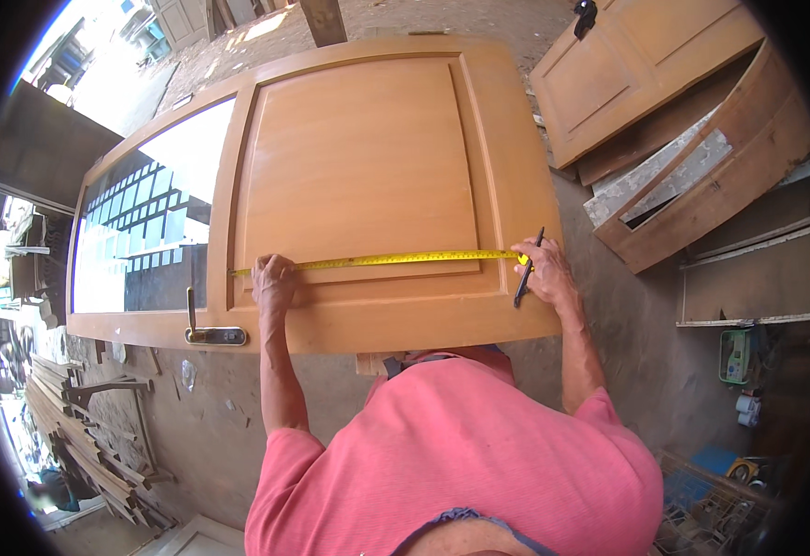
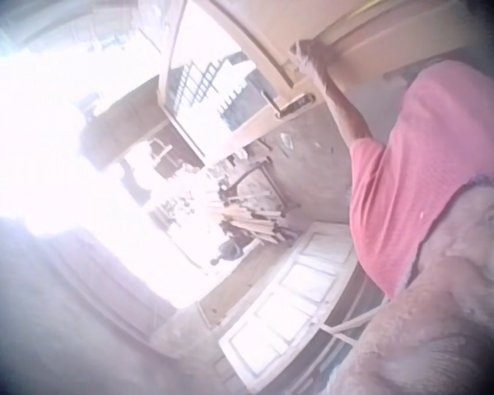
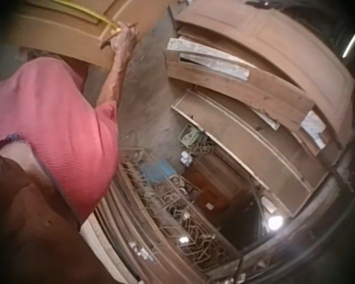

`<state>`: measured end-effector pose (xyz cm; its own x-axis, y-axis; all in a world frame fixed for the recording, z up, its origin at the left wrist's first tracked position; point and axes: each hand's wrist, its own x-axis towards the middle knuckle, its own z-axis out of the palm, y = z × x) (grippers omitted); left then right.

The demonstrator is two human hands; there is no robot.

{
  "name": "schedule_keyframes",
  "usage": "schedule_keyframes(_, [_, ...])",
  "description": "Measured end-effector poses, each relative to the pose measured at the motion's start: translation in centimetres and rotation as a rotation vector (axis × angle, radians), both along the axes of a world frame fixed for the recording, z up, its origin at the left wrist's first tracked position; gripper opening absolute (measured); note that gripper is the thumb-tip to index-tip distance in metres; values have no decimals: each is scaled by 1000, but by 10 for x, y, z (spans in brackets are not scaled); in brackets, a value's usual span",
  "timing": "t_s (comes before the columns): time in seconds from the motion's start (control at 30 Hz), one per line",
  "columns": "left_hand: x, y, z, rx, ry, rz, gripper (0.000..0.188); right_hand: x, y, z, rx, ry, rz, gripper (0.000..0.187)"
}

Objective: The person uses a tape measure to check the dimensions of various panels and sections of a wooden door laying on supports and marks a measurement with a pencil.

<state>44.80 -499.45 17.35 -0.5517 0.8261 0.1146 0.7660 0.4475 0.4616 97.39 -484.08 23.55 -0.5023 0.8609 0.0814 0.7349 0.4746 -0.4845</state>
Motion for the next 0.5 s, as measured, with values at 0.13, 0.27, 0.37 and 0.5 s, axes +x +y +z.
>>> schedule_keyframes(0.13, [1, 4, 2, 14, 9, -10, 3, -2, -1, 1, -24, -10, -27, 38])
schedule_keyframes(0.27, [-2, 6, -4, 34, 11, -12, 4, -2, -1, -3, 3, -12, -28, 38])
schedule_keyframes(0.37, [-5, -1, -16, 87, 47, -11, 6, -6, 1, 0, 3, -22, -9, 37])
schedule_keyframes(0.5, [17, -14, -10, 257, 135, 23, 7, -7, 7, -13, 16, -20, 44, 36])
